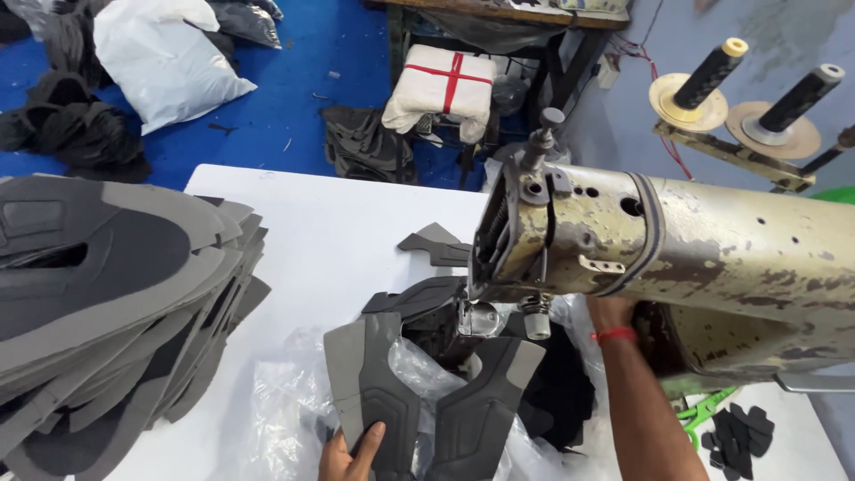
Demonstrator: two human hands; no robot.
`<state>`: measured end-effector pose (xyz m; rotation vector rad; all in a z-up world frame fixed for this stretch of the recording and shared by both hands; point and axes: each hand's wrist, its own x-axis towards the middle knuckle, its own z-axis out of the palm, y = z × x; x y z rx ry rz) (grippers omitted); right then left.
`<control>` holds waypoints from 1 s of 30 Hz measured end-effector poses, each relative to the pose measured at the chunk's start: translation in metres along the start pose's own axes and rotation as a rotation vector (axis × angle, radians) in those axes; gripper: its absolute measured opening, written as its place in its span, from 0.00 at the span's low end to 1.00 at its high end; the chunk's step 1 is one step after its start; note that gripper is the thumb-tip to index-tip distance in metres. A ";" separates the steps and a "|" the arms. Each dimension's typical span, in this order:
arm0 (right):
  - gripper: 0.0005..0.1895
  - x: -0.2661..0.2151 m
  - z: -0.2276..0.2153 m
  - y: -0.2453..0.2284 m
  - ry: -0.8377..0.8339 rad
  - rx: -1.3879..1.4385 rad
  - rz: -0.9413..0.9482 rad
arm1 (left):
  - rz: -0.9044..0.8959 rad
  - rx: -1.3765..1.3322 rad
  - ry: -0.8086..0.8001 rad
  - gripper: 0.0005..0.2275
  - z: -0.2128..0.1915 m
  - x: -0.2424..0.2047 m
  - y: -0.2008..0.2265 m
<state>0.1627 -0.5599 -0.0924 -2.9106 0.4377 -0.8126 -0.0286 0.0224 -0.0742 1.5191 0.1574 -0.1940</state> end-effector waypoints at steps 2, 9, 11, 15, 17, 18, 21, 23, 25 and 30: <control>0.31 0.001 0.017 0.011 -0.022 0.165 0.041 | -0.026 0.000 0.007 0.17 0.001 0.001 0.001; 0.29 -0.003 -0.011 -0.019 -0.256 0.053 -0.149 | -0.090 0.021 0.020 0.17 0.000 0.006 -0.018; 0.29 -0.003 -0.027 -0.032 -0.291 0.005 -0.189 | -0.054 0.032 0.006 0.17 0.000 0.003 -0.017; 0.28 -0.001 -0.029 -0.038 -0.273 -0.029 -0.260 | -0.039 -0.047 -0.014 0.18 0.000 0.004 -0.020; 0.27 0.000 -0.027 -0.041 -0.262 -0.056 -0.278 | -0.041 -0.058 -0.014 0.18 -0.001 0.006 -0.029; 0.26 0.001 -0.027 -0.043 -0.269 -0.062 -0.283 | -0.013 -0.032 -0.012 0.18 -0.002 0.007 -0.035; 0.25 0.004 -0.024 -0.049 -0.284 -0.073 -0.298 | 0.034 -0.001 -0.005 0.18 -0.002 0.007 -0.034; 0.24 0.005 -0.024 -0.051 -0.291 -0.079 -0.306 | 0.052 0.005 -0.004 0.18 0.000 0.005 -0.024; 0.22 0.005 -0.025 -0.055 -0.308 -0.092 -0.317 | -0.003 -0.011 0.007 0.18 0.003 0.000 -0.010; 0.20 -0.005 -0.010 -0.048 -0.427 -0.142 -0.208 | 0.013 0.052 0.032 0.18 0.003 -0.002 -0.009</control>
